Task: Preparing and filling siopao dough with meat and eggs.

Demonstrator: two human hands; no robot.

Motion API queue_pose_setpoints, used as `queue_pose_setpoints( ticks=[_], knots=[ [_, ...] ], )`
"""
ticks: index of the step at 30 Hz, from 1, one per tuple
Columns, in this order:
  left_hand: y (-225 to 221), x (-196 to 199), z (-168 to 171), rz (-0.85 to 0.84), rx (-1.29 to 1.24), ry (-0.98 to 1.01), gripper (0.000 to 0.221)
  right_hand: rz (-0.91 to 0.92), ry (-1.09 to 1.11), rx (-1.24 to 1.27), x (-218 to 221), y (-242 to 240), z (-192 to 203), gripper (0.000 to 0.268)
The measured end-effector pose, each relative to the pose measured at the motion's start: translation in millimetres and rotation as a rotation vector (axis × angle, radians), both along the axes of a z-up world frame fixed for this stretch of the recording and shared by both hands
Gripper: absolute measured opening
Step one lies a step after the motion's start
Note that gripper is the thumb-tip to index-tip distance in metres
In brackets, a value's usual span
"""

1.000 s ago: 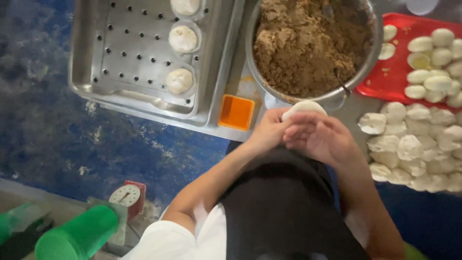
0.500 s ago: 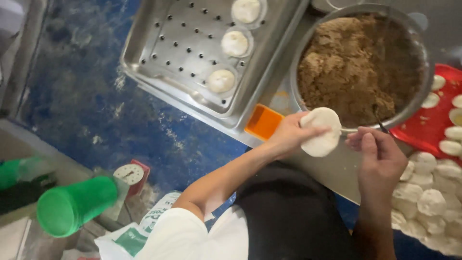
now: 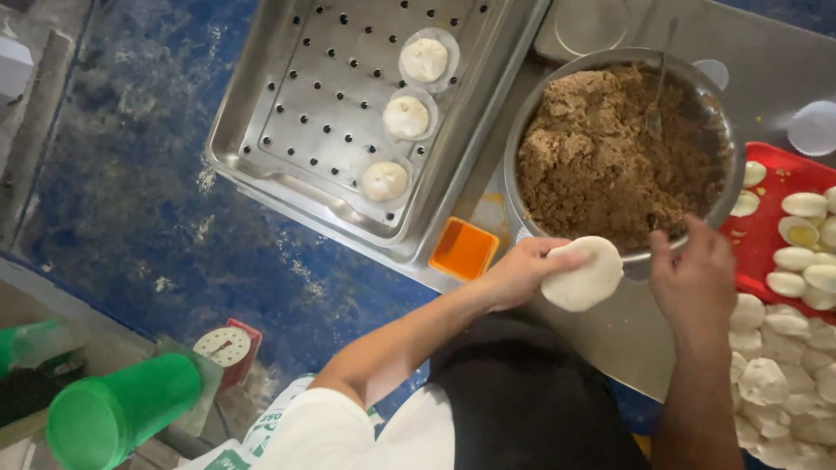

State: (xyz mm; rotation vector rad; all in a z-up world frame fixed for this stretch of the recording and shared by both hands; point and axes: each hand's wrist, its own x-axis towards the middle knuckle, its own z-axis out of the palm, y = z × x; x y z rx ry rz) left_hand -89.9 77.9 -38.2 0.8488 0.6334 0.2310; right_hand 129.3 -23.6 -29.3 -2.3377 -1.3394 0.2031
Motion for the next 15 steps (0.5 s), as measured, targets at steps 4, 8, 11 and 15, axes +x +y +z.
queue_pose_setpoints(
  ticks=[4, 8, 11, 15],
  knots=[
    [13, 1, -38, 0.042, -0.035, -0.098, 0.046, 0.052, -0.03, -0.023, -1, 8, -48, 0.052],
    [7, 3, -22, 0.024, -0.101, -0.089, 0.041, -0.041, 0.058, -0.106, 3, 0, -59, 0.038],
    [0, 3, -16, -0.003, -0.318, -0.158, 0.045, -0.059, 0.041, -0.088, 10, -1, -70, 0.029],
    [-10, 8, -22, -0.009, -0.405, -0.173, 0.046, -0.149, 0.021, -0.191, 5, 8, -41, 0.028]
  ],
)
